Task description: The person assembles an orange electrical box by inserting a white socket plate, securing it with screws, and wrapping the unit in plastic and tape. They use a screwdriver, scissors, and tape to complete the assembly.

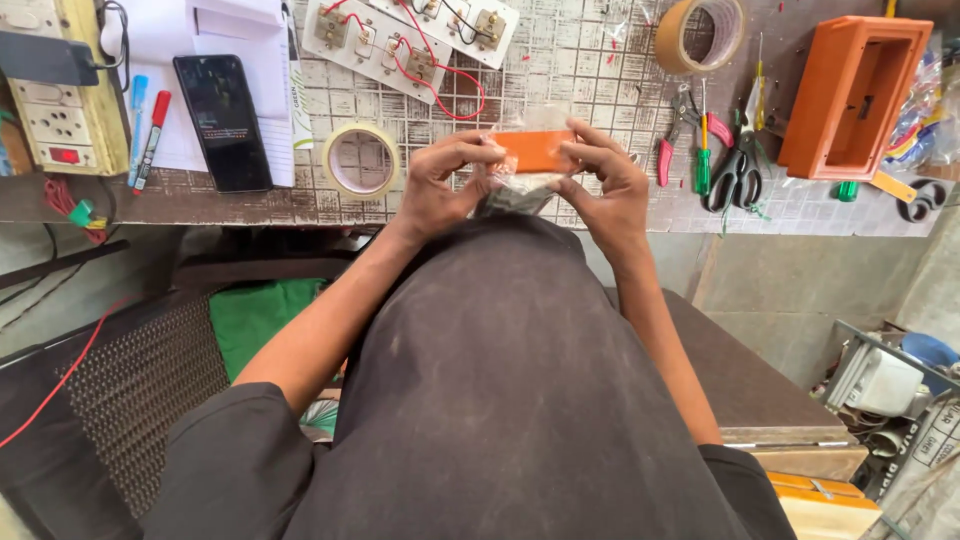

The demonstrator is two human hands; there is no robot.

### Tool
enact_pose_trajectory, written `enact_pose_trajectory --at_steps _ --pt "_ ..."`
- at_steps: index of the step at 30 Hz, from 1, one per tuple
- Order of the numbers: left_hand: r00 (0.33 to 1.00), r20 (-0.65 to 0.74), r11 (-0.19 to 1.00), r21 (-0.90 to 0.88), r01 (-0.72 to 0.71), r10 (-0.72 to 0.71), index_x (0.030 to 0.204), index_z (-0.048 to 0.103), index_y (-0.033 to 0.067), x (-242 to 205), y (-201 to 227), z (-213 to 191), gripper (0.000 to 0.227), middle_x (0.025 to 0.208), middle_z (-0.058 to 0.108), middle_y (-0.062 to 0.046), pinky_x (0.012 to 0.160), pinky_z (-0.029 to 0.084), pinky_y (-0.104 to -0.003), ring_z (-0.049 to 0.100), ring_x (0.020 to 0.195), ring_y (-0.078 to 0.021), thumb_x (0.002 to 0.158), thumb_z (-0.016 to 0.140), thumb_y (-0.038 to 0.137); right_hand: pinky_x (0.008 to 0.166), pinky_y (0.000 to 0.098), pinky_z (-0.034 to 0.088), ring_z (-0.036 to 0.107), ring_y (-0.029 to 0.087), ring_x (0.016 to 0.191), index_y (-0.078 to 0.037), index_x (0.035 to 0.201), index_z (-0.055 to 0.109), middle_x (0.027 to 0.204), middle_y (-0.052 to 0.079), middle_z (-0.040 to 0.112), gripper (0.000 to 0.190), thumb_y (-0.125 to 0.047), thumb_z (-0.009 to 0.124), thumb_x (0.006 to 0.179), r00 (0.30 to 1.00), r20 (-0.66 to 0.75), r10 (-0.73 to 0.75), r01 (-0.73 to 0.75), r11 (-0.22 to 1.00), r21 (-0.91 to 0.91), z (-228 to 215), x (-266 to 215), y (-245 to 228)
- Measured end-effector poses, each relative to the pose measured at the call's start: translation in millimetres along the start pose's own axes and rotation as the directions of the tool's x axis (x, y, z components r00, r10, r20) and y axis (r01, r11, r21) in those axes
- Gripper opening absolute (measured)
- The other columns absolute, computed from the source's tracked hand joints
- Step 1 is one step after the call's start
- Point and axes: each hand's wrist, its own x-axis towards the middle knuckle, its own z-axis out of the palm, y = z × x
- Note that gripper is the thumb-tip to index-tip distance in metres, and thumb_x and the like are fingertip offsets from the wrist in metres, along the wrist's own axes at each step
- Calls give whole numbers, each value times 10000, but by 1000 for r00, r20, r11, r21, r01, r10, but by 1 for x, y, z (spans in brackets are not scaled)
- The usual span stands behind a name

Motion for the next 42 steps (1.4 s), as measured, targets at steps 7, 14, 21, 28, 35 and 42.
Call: enact_pose_trajectory --at_steps 7,14,21,28,35,42 --pt "990 -74 967 234 -100 120 1068 769 46 8 15 6 210 1266 718 -167 1012 568 -352 712 1174 -246 897 869 114 1010 320 560 645 196 1187 25 1124 756 1386 188 661 274 -70 870 893 1000 -21 -10 9 999 -34 4 10 -8" --pt "925 -149 936 -21 351 -350 1200 764 -18 11 26 13 324 1356 618 -200 954 529 -351 676 1070 -243 927 823 146 963 323 566 669 176 1095 64 1087 732 1226 140 696 195 -63 805 959 974 -2 229 -218 929 298 3 21 -13" --pt "956 100 936 -199 292 -277 1429 456 -63 34 -8 -5 715 1450 511 -155 1096 447 -315 542 1296 -115 888 873 149 927 284 563 647 124 998 0 1477 452 1066 52 648 711 5 805 860 906 236 352 -423 785 452 -14 38 -24" --pt "769 304 736 -240 633 -562 1135 782 -1 44 -6 -7 342 942 768 -45 932 511 -291 671 885 -92 838 807 166 855 278 573 691 140 951 97 1260 664 1102 116 732 458 -60 799 851 761 438 478 -624 723 296 -31 61 -22" --pt "805 261 744 -309 592 -533 1137 778 4 43 2 -6 283 942 782 -43 840 564 -245 690 846 -64 875 771 112 809 247 517 641 114 902 30 1117 772 984 58 690 211 -40 802 921 829 395 396 -499 843 201 -31 62 -17" --pt "897 231 895 -160 416 -376 1188 798 31 34 7 -5 211 927 764 -94 638 492 -198 605 732 -23 983 747 43 763 237 491 563 77 948 -72 1099 798 1038 -7 595 167 15 806 956 912 380 158 -218 968 122 -33 51 -20"
